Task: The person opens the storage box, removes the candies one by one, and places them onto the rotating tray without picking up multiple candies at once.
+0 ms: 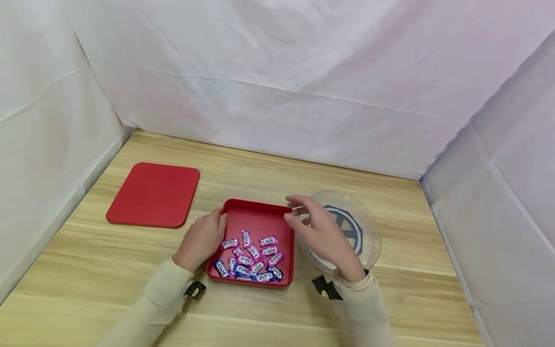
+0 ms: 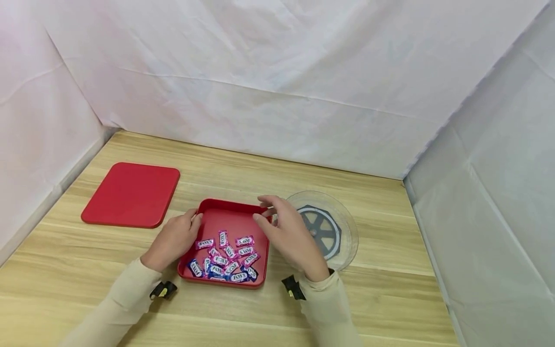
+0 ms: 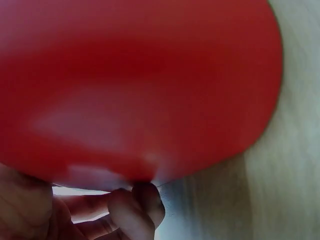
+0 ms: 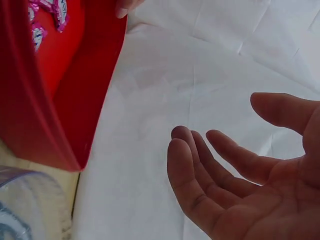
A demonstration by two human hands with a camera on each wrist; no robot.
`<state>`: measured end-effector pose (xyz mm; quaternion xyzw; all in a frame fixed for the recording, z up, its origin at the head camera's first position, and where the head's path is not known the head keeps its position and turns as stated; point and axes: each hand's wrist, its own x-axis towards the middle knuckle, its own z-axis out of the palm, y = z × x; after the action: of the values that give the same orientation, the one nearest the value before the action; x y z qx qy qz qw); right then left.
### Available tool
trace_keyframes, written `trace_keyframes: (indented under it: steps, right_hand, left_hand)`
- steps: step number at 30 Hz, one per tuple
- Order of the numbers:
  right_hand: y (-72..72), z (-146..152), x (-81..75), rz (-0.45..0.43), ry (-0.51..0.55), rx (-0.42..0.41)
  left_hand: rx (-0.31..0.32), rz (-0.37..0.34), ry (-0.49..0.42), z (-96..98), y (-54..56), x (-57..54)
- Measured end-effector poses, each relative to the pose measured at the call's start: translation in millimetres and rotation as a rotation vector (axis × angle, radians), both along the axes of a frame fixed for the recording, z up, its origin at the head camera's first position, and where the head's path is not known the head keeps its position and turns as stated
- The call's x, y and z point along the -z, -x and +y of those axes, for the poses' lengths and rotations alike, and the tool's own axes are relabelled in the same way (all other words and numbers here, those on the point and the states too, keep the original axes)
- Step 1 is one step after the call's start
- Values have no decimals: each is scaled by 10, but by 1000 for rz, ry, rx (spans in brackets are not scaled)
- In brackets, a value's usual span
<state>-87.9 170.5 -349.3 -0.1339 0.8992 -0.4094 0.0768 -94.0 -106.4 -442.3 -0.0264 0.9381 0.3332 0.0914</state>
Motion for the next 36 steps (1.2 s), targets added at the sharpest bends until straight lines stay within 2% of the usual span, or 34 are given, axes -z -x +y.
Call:
trace_keyframes:
  steps: [5,9,17,22,27,32,36]
  right_hand:
    - [99,-197,-35,-25,9,-78]
    - [161,-366,38,-52,-4,-121]
    - [326,-707,202,-64,-166,-282]
    - [405,-873,357,-87,-302,-364]
    - [422,-980,484,-97,-452,-384]
    - [412,-1040,538,-91,-592,-374]
    - [411,-1079,570,-61,-661,-373]
  left_hand:
    - [-24,20,0,13,-14,22]
    - [-32,36,3,23,-24,28]
    - [-22,32,20,24,-25,9]
    - [-13,47,32,22,-19,17]
    - [-18,48,32,36,-16,14]
    - [-25,37,33,42,-25,10]
    - [-29,45,39,35,-35,6]
